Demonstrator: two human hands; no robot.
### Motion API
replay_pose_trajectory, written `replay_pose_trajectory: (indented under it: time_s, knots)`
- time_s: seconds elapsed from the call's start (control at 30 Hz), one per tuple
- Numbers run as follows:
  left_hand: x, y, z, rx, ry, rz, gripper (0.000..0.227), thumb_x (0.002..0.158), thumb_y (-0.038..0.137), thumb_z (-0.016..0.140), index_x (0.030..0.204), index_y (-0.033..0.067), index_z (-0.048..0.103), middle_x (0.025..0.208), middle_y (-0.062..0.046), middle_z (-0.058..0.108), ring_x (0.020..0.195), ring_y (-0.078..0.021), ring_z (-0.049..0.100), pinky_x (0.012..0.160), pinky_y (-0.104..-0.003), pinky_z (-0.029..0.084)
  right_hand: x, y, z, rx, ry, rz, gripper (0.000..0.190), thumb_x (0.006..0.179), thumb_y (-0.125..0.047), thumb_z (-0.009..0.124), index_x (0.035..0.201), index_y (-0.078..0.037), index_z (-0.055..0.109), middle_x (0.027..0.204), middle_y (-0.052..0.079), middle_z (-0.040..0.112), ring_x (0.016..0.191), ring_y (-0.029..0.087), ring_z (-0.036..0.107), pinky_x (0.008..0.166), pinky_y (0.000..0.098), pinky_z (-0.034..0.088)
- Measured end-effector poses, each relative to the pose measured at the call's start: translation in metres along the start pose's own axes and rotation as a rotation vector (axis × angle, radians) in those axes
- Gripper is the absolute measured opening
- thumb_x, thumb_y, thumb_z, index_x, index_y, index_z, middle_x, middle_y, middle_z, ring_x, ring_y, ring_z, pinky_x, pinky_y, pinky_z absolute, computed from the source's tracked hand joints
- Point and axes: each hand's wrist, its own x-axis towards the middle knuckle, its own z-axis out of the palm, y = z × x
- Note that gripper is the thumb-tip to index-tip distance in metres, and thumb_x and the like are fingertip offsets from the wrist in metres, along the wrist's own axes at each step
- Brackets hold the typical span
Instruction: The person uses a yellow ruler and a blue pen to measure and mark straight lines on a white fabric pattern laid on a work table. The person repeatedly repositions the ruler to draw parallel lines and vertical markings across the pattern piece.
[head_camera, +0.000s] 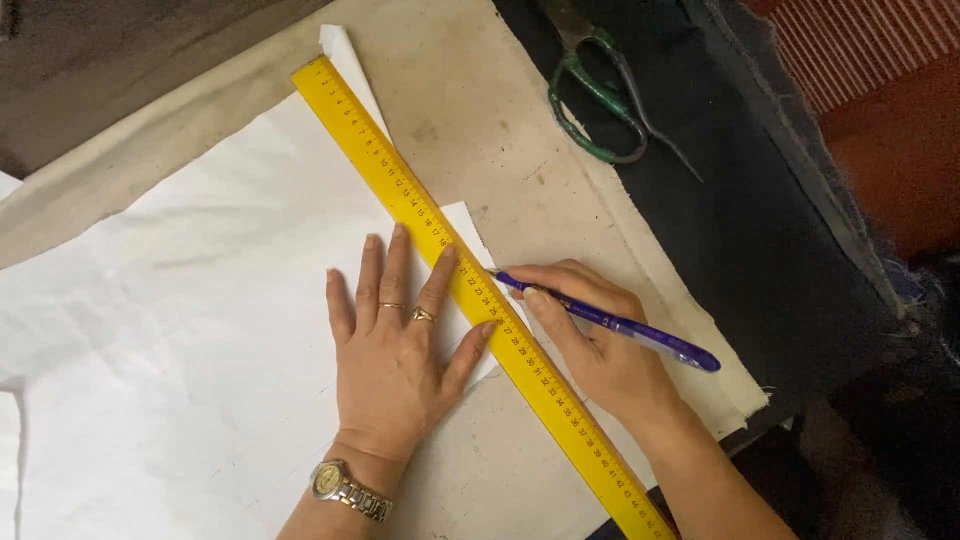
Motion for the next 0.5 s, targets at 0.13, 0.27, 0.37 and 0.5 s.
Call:
replay_pose_trajectory:
  time_s: [0.13,0.27,0.37,0.5]
  knots:
    - [0.0,-0.001,0.001,0.0,-0.021,-0.004,0.068,0.091,0.059,0.046,0.145,0.0178,0.043,0.153,-0.019,0.032,0.142,-0.0402,0.026,0.114,-0.059,0.012,0.002,0.001,0.0,-0.003,-0.009,-0.03,0.032,0.09,-0.026,0.056,0.118,-0.014,0.063,0.119,0.003,0.072,0.09,0.016,0.078,0.047,0.0144,0.051]
    - [0.0,0.0,0.001,0.0,-0.022,-0.008,0.069,0.09,0.06,0.049,0.145,0.0178,0.044,0.153,-0.018,0.032,0.142,-0.0396,0.026,0.114,-0.059,0.012,0.0,0.001,-0.003,-0.057,-0.015,-0.166,0.03,0.093,-0.021,0.052,0.118,-0.007,0.062,0.112,0.008,0.07,0.093,0.017,0.073,0.059,0.0198,0.055]
    - [-0.001,-0.001,0.002,0.002,-0.022,-0.005,0.071,0.089,0.06,0.05,0.145,0.0177,0.043,0.153,-0.018,0.032,0.142,-0.0394,0.026,0.114,-0.059,0.012,-0.008,0.003,-0.007,-0.113,-0.028,-0.204,0.028,0.094,-0.019,0.051,0.116,-0.006,0.062,0.108,0.009,0.071,0.091,0.016,0.072,0.06,0.02,0.056]
    - [0.0,-0.001,0.001,0.004,-0.021,-0.008,0.071,0.089,0.061,0.049,0.145,0.0179,0.043,0.154,-0.018,0.032,0.143,-0.0389,0.026,0.114,-0.059,0.012,-0.021,0.003,-0.012,-0.181,-0.045,-0.119,0.029,0.092,-0.022,0.053,0.114,-0.008,0.064,0.106,0.006,0.072,0.089,0.014,0.073,0.053,0.0187,0.058]
